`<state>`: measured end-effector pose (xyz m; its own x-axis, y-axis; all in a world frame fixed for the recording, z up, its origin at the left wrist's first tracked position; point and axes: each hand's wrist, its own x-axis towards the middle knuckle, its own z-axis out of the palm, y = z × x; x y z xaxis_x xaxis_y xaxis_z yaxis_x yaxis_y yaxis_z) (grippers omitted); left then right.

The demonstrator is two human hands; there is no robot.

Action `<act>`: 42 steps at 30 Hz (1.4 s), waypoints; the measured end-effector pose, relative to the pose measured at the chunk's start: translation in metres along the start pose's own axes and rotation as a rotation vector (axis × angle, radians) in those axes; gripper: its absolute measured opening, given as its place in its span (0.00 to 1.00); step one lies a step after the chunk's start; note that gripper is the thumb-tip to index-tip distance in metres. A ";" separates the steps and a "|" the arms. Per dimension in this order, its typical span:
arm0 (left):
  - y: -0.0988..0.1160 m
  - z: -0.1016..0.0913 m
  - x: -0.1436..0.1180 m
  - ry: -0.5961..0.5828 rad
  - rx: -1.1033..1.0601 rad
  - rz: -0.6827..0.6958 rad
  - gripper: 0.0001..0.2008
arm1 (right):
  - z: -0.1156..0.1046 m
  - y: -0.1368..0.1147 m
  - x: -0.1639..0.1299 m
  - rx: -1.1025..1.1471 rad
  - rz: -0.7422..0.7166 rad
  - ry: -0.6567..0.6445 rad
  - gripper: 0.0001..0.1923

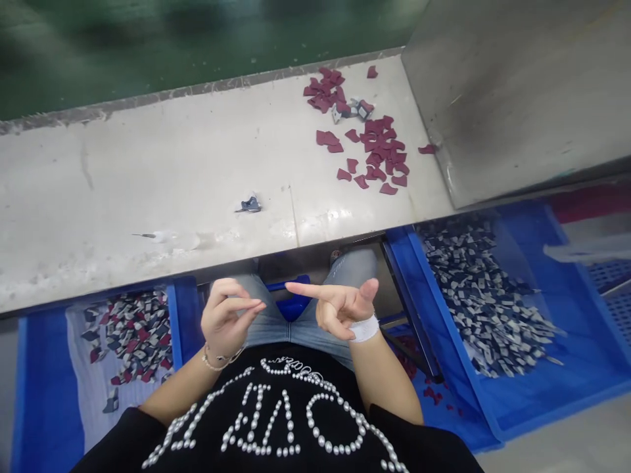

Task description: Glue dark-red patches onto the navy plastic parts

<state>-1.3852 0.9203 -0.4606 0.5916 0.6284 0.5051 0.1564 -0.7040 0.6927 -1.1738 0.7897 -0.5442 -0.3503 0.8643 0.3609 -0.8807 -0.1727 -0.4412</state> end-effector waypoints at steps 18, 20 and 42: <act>-0.054 -0.034 -0.014 0.475 0.209 -0.211 0.15 | 0.044 -0.036 0.026 -0.402 0.092 0.515 0.14; -0.072 -0.042 -0.006 0.540 0.314 -0.312 0.24 | 0.046 -0.039 0.034 -0.453 0.146 0.538 0.11; -0.007 -0.031 0.025 0.048 -0.260 -0.409 0.17 | 0.080 -0.056 0.084 -0.591 0.203 0.278 0.29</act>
<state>-1.3959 0.9511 -0.4369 0.4846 0.8553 0.1831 0.1619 -0.2935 0.9422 -1.1798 0.8336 -0.4233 -0.3262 0.9447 0.0340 -0.4565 -0.1259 -0.8808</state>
